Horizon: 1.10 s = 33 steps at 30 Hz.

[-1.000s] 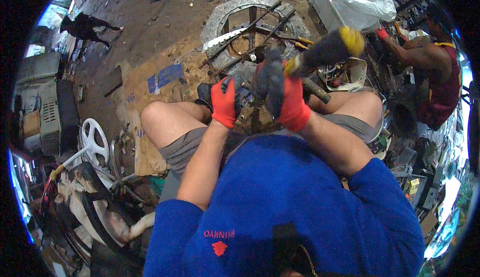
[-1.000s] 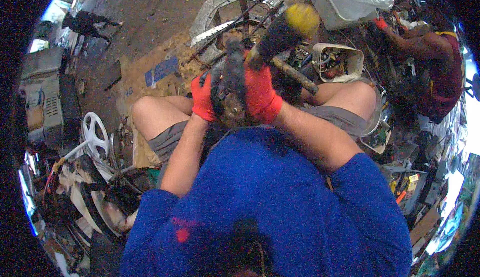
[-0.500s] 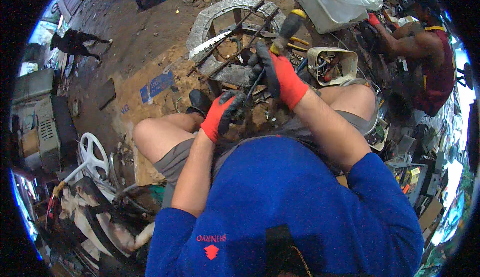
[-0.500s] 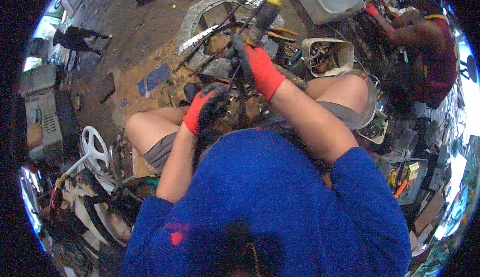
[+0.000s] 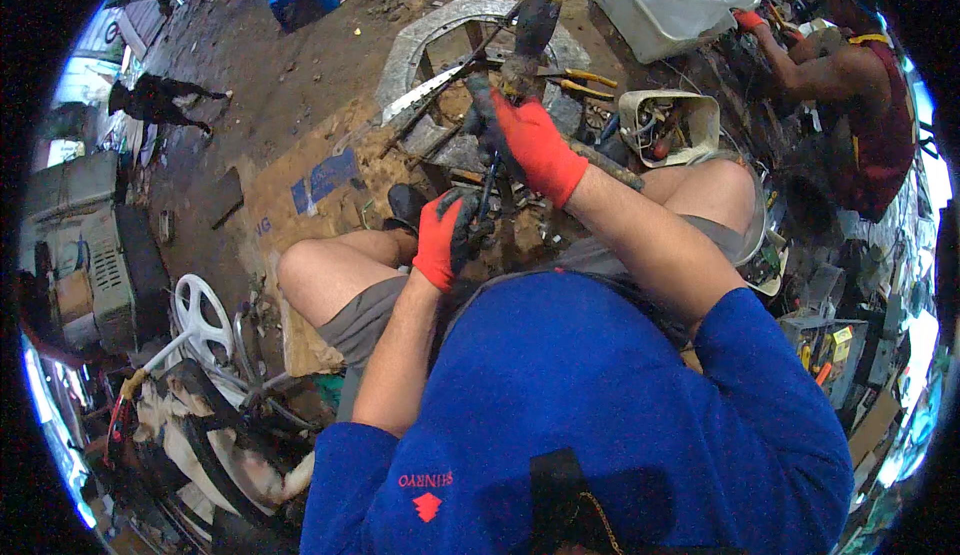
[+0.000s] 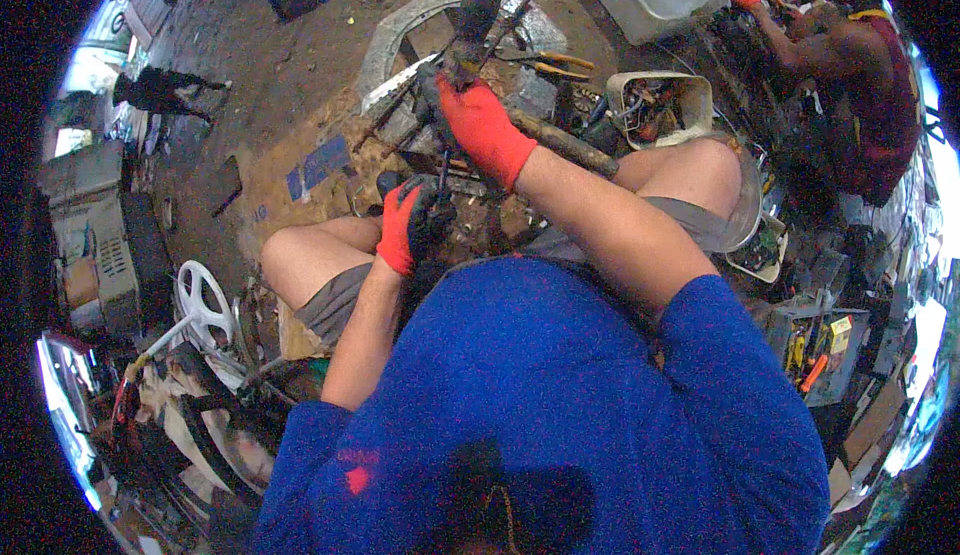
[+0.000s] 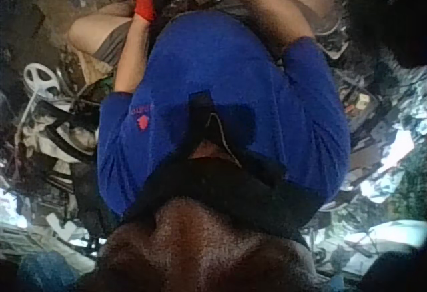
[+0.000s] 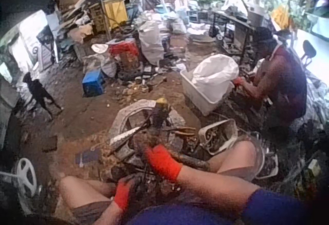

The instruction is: The person sits on the floor and uses a screwdriver to disassemble a small electronic component. They remove screws, separate the casing, and manipulate the internal wires and parts with their gloved hands.

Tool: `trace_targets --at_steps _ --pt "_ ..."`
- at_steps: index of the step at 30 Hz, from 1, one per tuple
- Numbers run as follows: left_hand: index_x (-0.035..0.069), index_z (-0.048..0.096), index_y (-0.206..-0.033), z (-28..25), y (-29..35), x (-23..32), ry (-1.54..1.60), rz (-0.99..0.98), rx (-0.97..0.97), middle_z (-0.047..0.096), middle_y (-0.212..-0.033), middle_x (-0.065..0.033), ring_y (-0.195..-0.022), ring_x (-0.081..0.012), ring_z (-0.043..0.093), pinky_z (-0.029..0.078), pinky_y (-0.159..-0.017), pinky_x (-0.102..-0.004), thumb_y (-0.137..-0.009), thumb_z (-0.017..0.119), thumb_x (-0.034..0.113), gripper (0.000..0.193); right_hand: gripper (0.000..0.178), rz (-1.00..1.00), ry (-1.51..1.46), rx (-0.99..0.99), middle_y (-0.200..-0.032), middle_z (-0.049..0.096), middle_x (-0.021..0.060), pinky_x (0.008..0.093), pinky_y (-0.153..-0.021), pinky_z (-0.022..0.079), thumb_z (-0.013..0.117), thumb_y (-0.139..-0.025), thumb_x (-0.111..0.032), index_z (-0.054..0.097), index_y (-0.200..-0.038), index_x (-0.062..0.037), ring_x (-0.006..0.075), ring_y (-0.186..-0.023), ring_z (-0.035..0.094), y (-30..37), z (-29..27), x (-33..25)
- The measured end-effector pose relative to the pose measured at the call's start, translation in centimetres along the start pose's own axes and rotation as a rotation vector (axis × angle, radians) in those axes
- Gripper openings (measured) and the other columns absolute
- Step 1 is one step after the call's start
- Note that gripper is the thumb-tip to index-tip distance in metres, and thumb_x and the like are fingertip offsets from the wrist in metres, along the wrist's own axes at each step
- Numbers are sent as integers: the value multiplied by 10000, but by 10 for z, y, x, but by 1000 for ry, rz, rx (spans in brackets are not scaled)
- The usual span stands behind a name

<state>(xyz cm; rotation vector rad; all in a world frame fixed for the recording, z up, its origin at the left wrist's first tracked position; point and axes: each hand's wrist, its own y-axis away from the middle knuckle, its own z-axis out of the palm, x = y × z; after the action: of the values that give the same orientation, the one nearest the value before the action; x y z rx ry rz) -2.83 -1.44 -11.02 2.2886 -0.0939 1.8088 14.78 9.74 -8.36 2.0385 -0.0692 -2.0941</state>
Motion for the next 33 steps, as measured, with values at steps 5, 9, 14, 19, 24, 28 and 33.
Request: trace_targets --at_steps 5,9,14,19,24,28,33 --pt "41 663 -984 -2 -1 -5 25 23 62 672 -927 -57 -795 -192 636 515 -716 -336 -901 586 135 147 314 122 -260 -31 -879 668 74 318 -650 495 513 -998 -342 595 -1086 -51 181 -726 620 -1 4 -8" --pt "61 652 -969 8 2 5 230 -119 63 665 -930 -47 -771 -162 629 509 -666 -302 -958 496 189 202 462 4 295 -127 -1070 668 202 423 -871 490 545 -957 -389 557 -1219 -8 326 -963 648 10 -15 -29" --pt "66 661 -924 16 -1 -15 619 -308 239 650 -791 -28 -702 -135 626 486 -573 -292 -961 516 193 196 511 -313 1161 73 -1156 599 243 429 -893 489 647 -863 -328 529 -1286 -68 385 -1046 605 53 -44 -16" --pt "29 659 -979 -2 -25 -85 56 -135 376 664 -814 -50 -715 -159 627 492 -628 -307 -968 518 210 229 639 -113 1501 -3 -1156 572 236 458 -886 491 648 -832 -348 440 -1371 -75 398 -1032 599 55 -78 36" --pt "43 630 -1048 2 -39 -136 172 -116 516 650 -870 -97 -762 -257 633 505 -668 -399 -969 508 255 257 597 50 1188 -64 -1184 587 281 486 -908 488 609 -846 -355 458 -1326 -34 429 -1031 613 37 -81 40" --pt "-69 626 -1100 24 -66 -106 306 -330 496 685 -1004 -140 -860 -218 622 476 -794 -366 -970 518 270 379 694 107 827 126 -1273 563 278 453 -969 465 642 -841 -399 418 -1364 -3 410 -1151 574 58 -131 81" --pt "-73 618 -1120 4 -68 -185 65 -421 526 638 -1109 -288 -1073 -445 590 461 -887 -460 -956 500 362 479 803 -90 673 -46 -1259 581 260 431 -986 454 718 -807 -358 353 -1419 10 388 -1185 561 98 -98 32"
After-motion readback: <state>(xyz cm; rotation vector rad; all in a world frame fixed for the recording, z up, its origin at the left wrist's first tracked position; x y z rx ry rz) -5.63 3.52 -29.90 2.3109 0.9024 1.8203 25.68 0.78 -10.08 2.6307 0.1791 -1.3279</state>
